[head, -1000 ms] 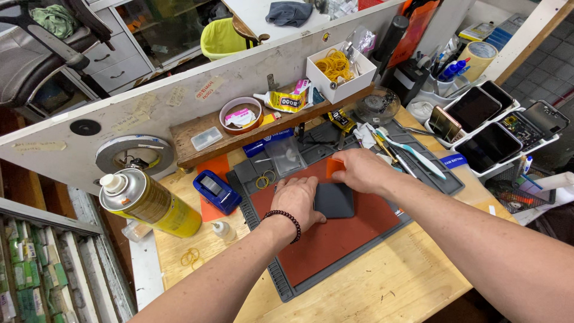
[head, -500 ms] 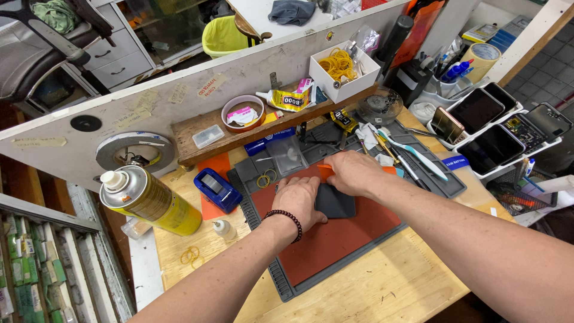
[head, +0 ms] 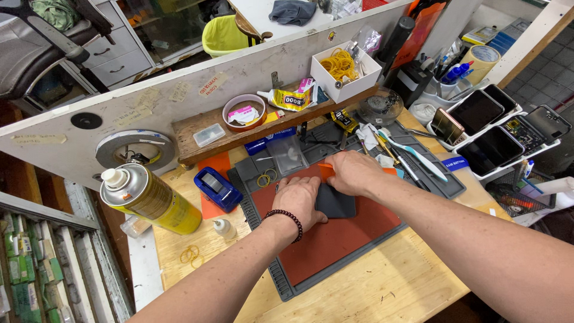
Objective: The person uses an orange plastic prying tool to separate the back cover from a smartphone. They then lift the back cover off and set it aside. The person continues to pry and lift internal components from the phone chassis, exposing the battery and circuitry.
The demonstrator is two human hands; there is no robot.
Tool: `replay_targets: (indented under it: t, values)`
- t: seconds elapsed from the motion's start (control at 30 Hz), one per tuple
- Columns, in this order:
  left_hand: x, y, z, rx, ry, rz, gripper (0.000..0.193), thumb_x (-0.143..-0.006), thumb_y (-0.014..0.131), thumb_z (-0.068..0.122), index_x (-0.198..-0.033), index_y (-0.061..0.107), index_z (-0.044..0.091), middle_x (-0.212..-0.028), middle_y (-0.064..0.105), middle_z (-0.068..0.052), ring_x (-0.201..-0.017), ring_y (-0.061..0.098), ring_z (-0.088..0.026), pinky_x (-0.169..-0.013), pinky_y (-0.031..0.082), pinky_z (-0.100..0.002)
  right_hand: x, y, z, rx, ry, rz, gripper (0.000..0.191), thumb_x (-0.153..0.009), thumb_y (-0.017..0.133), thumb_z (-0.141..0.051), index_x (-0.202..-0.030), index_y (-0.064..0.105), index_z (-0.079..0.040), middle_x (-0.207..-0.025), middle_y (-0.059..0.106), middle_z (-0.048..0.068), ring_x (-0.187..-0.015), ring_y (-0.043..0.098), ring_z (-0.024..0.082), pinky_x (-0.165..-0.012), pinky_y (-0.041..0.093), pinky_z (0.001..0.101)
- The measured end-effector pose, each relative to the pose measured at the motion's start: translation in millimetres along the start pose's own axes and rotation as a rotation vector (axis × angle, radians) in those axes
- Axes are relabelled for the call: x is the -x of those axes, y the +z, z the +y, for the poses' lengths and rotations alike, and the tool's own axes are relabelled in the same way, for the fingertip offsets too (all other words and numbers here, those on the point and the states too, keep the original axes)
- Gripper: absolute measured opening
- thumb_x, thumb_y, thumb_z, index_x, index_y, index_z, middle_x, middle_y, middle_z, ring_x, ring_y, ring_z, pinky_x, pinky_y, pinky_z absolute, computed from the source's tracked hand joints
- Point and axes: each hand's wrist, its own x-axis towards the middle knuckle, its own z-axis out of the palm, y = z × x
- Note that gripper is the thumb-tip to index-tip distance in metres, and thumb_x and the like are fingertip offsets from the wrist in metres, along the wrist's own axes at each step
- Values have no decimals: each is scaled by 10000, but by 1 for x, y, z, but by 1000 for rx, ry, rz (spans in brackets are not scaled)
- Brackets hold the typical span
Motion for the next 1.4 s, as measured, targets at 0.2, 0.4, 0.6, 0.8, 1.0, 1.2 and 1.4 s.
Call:
replay_targets:
  t: [0.2,0.4,0.6,0.8,1.0,1.2,1.4]
  values:
    - [1,0,-1,10,4,4,686,-673,919,365,-1218,614,81,-1215,667,-96,-1238,561,-290,-1168,314,-496,1,-1,0,-3,-8,3,390,-879,701,-288,-1266,691,-245,-1131,742,129,-1112,681,332,-969,534,472]
    - [0,0,-1,10,1,-4,688,-676,917,368,-1224,614,81,-1215,667,-96,-1240,560,-289,-1170,311,-499,1,-1,-2,-2,-6,-4,386,-882,689,-270,-1268,687,-250,-1129,744,117,-1118,679,321,-976,528,472]
    - [1,-1,0,6,0,-12,702,-680,917,373,-1240,609,83,-1224,662,-95,-1242,559,-290,-1164,316,-499,1,-3,-4,35,-29,-8,358,-890,683,-252,-1247,691,-220,-1129,742,115,-1126,673,314,-973,529,468]
    - [0,-1,0,4,-2,-20,711,-677,918,378,-1243,602,86,-1227,658,-93,-1256,547,-288,-1168,313,-494,-5,-8,-4,83,-34,-72,382,-892,693,-262,-1273,691,-246,-1153,740,111,-1138,675,313,-972,536,455]
    - [2,-2,0,7,13,-22,699,-685,916,374,-1231,595,77,-1227,652,-111,-1259,543,-307,-1165,308,-515,-19,-13,-1,147,-92,-164,488,-858,777,-306,-1321,655,-207,-1205,729,101,-1166,671,301,-976,541,424]
    - [4,-1,0,29,37,-12,691,-698,906,345,-1242,564,91,-1206,654,-128,-1246,549,-331,-1149,312,-556,-23,-17,7,187,-63,-244,509,-862,785,-346,-1333,659,-200,-1200,738,113,-1158,680,307,-977,547,406]
    - [1,0,0,9,41,-25,694,-700,916,337,-1257,572,106,-1223,640,-137,-1262,532,-346,-1139,320,-582,-20,-17,13,135,-42,-225,559,-845,804,-341,-1362,627,-221,-1213,722,106,-1154,683,299,-972,548,400]
